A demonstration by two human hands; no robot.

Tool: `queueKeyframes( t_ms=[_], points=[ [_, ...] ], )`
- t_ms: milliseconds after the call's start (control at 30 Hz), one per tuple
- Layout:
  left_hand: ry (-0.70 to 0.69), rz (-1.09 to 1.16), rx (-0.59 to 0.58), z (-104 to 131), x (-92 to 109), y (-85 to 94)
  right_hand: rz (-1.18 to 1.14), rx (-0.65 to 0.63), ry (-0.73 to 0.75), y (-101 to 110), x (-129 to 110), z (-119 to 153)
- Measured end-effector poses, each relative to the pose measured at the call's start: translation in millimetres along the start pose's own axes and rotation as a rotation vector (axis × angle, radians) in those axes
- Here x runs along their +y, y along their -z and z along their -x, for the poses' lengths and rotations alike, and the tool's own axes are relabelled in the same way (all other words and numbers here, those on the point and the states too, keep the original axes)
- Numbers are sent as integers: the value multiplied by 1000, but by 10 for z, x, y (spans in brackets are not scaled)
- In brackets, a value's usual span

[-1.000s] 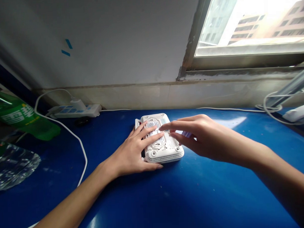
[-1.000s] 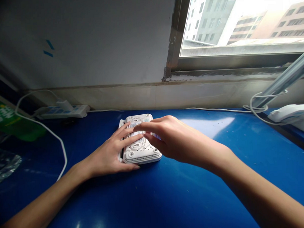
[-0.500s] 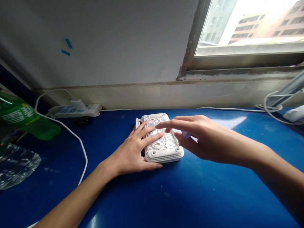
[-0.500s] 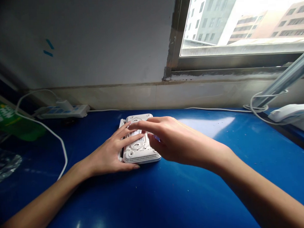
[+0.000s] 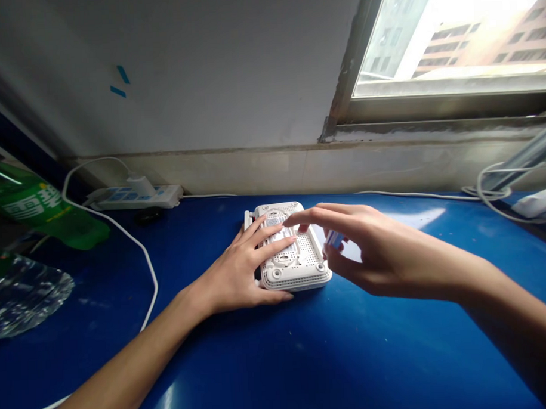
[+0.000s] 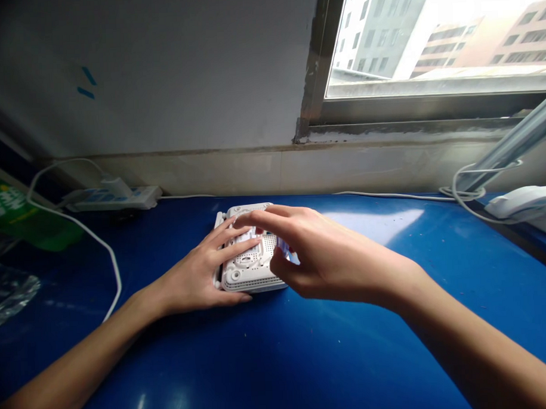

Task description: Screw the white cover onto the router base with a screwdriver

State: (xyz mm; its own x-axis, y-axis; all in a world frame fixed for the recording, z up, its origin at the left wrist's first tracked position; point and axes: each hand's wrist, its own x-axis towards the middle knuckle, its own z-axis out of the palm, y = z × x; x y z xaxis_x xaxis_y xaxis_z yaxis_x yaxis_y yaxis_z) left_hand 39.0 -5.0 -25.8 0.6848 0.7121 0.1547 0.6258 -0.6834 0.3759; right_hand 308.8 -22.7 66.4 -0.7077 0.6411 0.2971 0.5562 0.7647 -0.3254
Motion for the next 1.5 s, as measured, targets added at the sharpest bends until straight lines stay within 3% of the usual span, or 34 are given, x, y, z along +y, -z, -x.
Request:
queueKeyframes(
  t_ms=[167, 433, 633, 800, 1000, 1233, 1400, 1500],
  points=[
    [11, 14, -18, -3, 5, 10, -1, 1, -48, -15, -24, -23],
    [-1, 12, 2, 2, 11, 9, 27, 18, 14, -10, 2, 10],
    [2, 11, -15, 3, 11, 12, 9, 29, -48, -55, 26, -25],
    [-5, 19, 0, -3, 6, 10, 32, -1, 17, -4, 23, 7],
    [1, 36, -7, -2, 0, 2, 0, -48, -76, 26, -40, -23],
    [-7, 28, 5, -4, 5, 3, 121, 12, 11, -41, -23, 29],
    [2, 36, -4, 1, 4, 1, 93, 15, -69, -40, -22, -17],
    [1, 25, -6, 4, 4, -1, 84, -17, -42, -27, 8, -13]
  ],
)
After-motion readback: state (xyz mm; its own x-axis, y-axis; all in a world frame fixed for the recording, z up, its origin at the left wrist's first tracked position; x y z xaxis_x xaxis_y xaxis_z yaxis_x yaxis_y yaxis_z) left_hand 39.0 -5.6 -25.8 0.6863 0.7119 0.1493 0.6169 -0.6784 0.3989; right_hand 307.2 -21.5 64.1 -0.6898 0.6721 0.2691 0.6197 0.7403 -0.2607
